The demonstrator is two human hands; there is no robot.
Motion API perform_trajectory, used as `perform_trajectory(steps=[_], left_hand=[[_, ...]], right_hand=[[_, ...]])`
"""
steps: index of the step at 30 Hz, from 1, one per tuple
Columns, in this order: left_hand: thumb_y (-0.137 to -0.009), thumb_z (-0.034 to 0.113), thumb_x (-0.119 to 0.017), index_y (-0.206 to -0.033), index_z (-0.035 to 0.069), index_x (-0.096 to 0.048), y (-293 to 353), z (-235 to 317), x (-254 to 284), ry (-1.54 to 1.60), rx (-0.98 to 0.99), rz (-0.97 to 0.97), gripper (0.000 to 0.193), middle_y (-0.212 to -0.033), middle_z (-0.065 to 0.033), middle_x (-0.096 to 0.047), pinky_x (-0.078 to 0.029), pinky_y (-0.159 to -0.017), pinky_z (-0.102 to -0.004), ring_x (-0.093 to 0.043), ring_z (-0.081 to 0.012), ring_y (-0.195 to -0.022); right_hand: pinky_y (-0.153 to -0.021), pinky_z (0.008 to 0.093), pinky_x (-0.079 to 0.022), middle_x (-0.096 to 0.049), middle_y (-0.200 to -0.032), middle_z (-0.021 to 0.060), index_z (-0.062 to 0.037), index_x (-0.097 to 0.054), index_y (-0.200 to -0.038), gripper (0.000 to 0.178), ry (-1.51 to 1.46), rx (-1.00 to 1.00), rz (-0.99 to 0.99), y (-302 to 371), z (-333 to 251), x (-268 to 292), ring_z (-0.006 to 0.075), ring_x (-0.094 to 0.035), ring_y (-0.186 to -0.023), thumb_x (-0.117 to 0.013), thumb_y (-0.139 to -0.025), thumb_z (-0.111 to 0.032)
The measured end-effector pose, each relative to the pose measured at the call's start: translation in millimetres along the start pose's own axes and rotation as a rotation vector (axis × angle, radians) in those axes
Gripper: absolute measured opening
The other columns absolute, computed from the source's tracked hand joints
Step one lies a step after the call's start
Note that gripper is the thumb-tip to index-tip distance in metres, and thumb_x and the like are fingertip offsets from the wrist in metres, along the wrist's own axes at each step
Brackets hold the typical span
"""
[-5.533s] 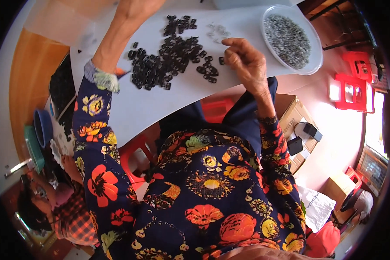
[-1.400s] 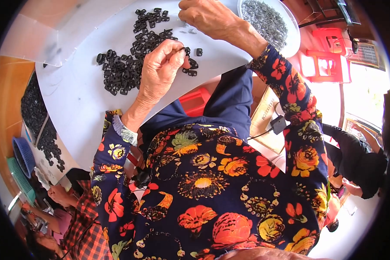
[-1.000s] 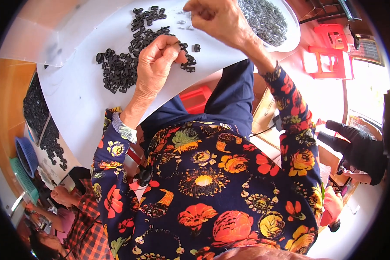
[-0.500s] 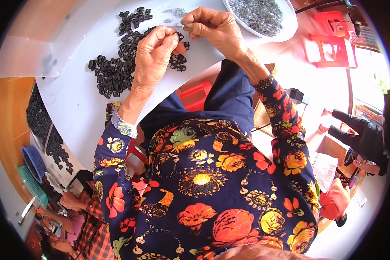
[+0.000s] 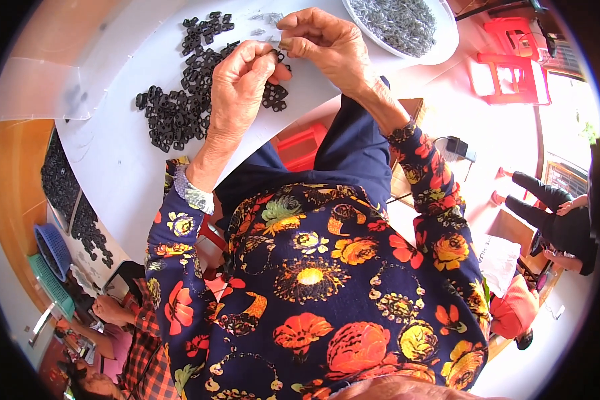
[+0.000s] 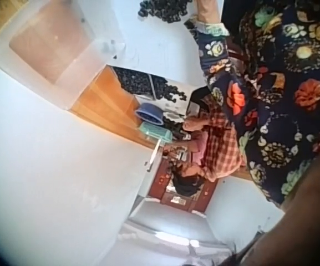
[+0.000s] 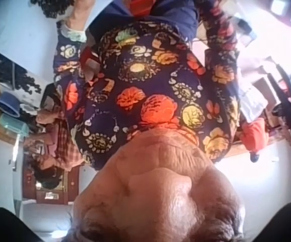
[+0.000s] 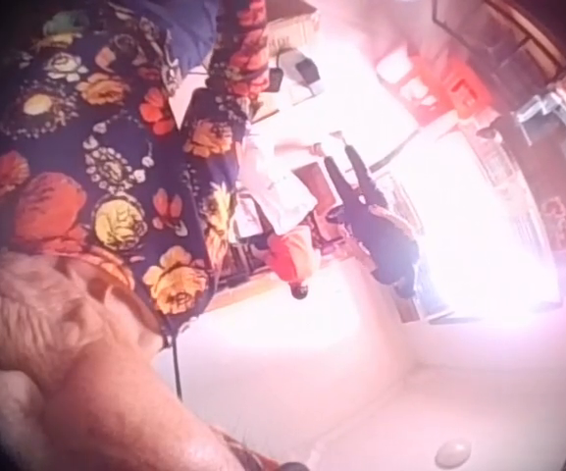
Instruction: The person assembles small plastic components by inserting metal pins into the plastic pieces by hand.
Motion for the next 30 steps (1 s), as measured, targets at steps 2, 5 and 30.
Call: perform_trajectory(steps=[2,5,30], left_hand=[[-0.089,0.007,-0.052,-0.091,0.0,-0.06,1,-2,1,0.02,0.0,0.014,0.011,-0.074,-0.004,-0.064,-0.047,-0.065,-0.0214,-0.057,-0.0063,-0.067],[-0.089,0.007,-0.052,-0.091,0.0,-0.06,-1,-3,-2,0.036,-0.018,0.003,0.011,-0.074,-0.0041,-0.064,-0.047,-0.065,-0.0217,-0.058,-0.0065,-0.068],[-0.089,0.006,-0.052,-0.095,0.0,-0.059,3,-2,-3,0.03,-0.095,0.009,0.011,-0.078,-0.0045,-0.065,-0.046,-0.069,-0.0199,-0.057,-0.0061,-0.072]], right_hand=[[-0.079,0.0236,-0.05,-0.066,-0.088,0.0036,-0.0005,-0.061,-0.106,0.024,0.005,-0.004,-0.02,0,0,-3,0.0079,-0.062,-0.085,-0.065,-0.083,-0.004],[-0.078,0.0231,-0.05,-0.066,-0.086,0.0034,-0.0001,-0.061,-0.105,0.023,-0.002,0.008,-0.006,2,-1,-2,0.0074,-0.062,-0.084,-0.063,-0.083,-0.003],[-0.054,0.0234,-0.046,-0.064,-0.063,0.0026,0.0005,-0.065,-0.084,0.021,0.48,0.03,0.01,3,-24,-11,0.0049,-0.054,-0.058,-0.064,-0.087,-0.02]])
Point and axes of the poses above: each hand's wrist, its own y-axis away from the middle knuckle, its own x-axis out of the back of the hand, z = x × y, the point moved 10 cm from there along -y, towards the middle knuckle
